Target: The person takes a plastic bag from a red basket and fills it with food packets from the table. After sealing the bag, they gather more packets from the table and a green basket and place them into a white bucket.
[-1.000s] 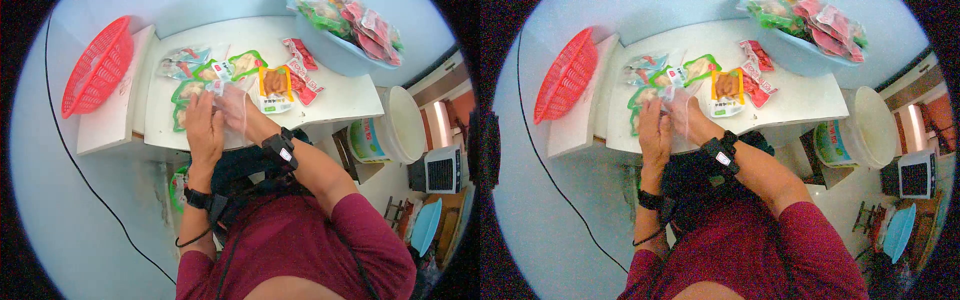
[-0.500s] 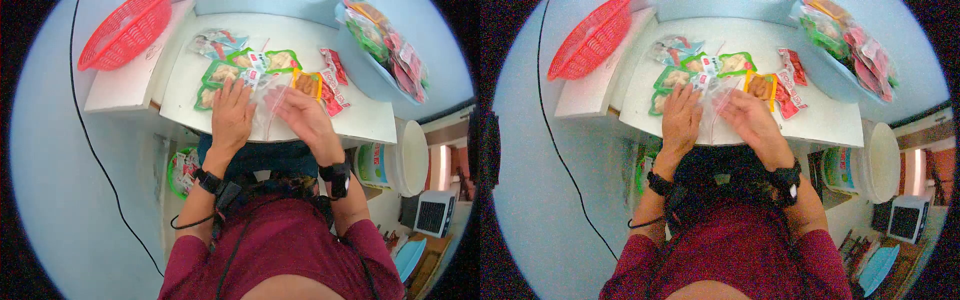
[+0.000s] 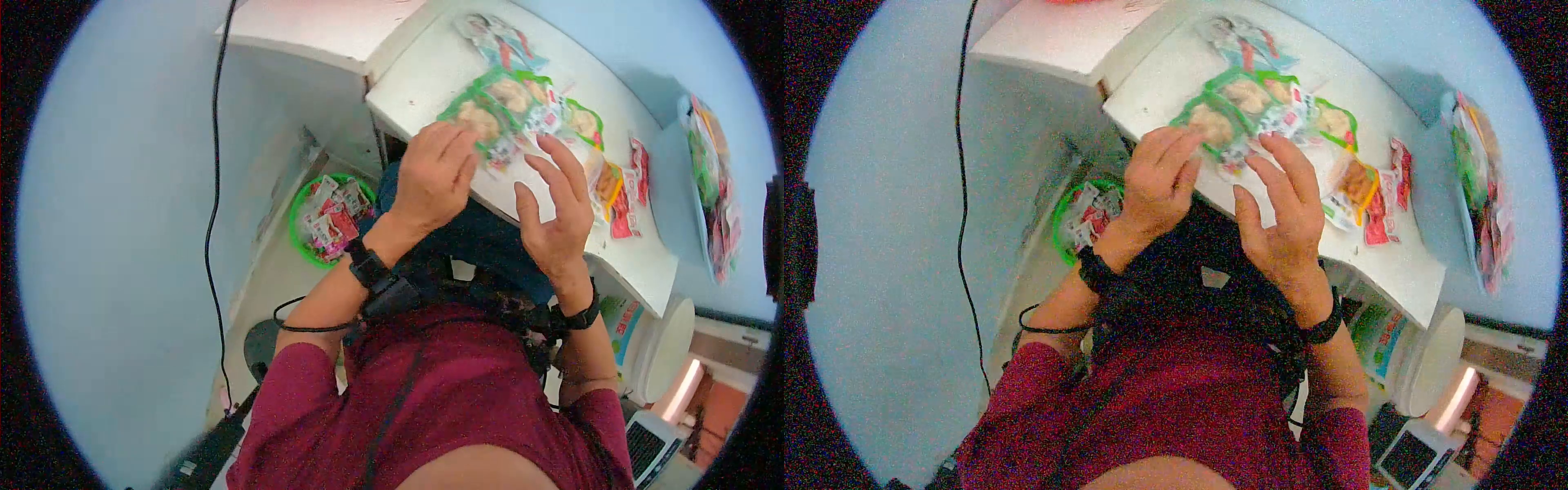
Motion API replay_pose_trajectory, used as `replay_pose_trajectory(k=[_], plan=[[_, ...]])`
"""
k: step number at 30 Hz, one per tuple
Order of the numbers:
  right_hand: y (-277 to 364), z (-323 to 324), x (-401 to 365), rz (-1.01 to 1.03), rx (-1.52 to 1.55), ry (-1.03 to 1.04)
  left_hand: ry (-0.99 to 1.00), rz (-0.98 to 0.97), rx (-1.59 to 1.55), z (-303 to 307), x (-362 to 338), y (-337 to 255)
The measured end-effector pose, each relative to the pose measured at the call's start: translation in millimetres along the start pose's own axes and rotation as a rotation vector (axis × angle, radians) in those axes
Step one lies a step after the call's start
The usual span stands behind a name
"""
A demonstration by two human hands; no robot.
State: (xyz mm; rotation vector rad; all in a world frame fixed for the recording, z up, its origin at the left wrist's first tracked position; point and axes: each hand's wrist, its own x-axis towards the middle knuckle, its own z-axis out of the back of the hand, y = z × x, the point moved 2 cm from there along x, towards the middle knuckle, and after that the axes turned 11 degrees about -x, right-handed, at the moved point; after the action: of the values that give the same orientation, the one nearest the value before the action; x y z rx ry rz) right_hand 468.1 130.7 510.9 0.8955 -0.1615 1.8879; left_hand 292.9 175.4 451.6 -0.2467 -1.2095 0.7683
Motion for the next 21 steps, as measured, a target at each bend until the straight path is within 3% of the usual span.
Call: replay_pose_trajectory(k=[7,10,13,16,19,21], plan=[[29.2,-21.6,37.0,0.196,-0.197,0.154,-0.135,0.12,0.137,66.4,-41.2,66.7],[35.0,-26.6,54.0,0.253,-0.197,0.163,-0.254,0.289,0.255,89.1,-60.8,109.2],[42.6,-28.3,77.8,0.271,-0.153,0.151,-0.425,0.608,0.073,113.5,-83.4,150.2],[45.5,-36.2,93.8,0.31,-0.121,0.159,-0.368,0.956,0.174,137.1,-116.2,198.7],[48.9,-46.8,108.5,0.361,-0.11,0.139,-0.321,1.09,0.409,147.9,-156.4,220.9],[51.3,-54.5,123.8,0.402,-0.108,0.11,-0.16,1.056,0.454,147.7,-231.3,273.7]])
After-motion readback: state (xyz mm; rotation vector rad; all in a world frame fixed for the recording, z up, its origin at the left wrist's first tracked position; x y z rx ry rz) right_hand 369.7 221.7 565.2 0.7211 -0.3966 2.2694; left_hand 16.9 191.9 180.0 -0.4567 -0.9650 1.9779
